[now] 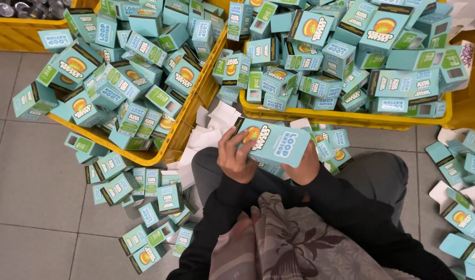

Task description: Folding flat cardboard templates into small product boxes

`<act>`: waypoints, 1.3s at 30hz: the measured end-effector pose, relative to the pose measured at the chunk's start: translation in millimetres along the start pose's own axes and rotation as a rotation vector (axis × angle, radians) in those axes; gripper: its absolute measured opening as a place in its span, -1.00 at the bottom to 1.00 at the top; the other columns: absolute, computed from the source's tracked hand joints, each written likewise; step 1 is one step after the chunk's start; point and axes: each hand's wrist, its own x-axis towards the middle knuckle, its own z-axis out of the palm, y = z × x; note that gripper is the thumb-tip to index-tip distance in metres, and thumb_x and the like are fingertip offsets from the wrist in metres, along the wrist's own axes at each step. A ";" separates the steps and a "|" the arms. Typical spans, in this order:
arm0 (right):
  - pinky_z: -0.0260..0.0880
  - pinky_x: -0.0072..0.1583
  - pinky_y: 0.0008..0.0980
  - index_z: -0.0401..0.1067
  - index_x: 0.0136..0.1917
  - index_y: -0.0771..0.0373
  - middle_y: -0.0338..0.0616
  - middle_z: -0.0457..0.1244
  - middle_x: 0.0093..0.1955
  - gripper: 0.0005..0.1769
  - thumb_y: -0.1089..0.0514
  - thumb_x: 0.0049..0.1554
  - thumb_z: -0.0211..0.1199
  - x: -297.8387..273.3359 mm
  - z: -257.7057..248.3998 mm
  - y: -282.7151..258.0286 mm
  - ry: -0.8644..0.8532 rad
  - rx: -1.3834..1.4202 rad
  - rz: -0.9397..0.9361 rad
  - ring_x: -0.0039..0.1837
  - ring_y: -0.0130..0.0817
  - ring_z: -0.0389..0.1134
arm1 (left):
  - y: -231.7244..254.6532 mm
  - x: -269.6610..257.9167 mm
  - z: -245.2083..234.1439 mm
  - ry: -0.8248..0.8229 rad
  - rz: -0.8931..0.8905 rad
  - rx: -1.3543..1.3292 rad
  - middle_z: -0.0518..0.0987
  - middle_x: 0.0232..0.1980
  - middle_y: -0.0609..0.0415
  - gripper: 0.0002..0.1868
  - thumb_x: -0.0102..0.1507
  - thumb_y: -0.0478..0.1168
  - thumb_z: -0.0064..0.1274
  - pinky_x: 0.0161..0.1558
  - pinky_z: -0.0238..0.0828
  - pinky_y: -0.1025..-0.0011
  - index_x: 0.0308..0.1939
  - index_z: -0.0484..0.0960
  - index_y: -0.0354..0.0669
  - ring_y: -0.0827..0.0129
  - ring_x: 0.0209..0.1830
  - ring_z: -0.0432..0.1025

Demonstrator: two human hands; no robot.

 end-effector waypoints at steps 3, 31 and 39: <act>0.08 -0.20 -0.14 0.08 -0.36 0.20 -0.15 -0.06 -0.47 -0.69 0.38 0.13 0.09 -2.5 -5.1 -5.4 -0.035 0.034 0.028 -0.37 -0.04 -0.03 | -0.3 3.0 -1.3 0.033 0.056 0.042 0.70 -0.09 0.21 -0.70 0.12 -0.30 0.43 -0.13 0.62 0.18 -0.23 0.63 0.18 -0.04 -0.03 0.63; 0.50 0.18 0.05 0.58 0.17 0.25 0.35 0.32 0.28 -0.41 0.01 -0.10 0.62 18.1 -69.4 -3.3 0.043 0.773 0.212 0.22 0.22 0.45 | 45.7 33.1 -47.3 -0.494 -0.611 -0.829 0.65 -0.03 -0.36 -0.09 -0.09 -0.05 0.61 -0.08 0.49 -0.31 0.15 0.45 -0.44 -0.20 0.01 0.58; 0.52 -0.03 -0.08 0.56 0.15 0.42 0.26 0.39 0.04 -0.55 0.08 0.09 0.42 17.1 -69.3 -1.1 0.084 0.907 0.193 -0.04 -0.07 0.48 | 53.5 26.3 -55.4 -0.415 -0.438 -0.759 0.44 0.24 -0.40 -0.28 0.33 0.03 0.19 0.15 0.35 -0.03 0.32 0.25 -0.42 -0.08 0.13 0.45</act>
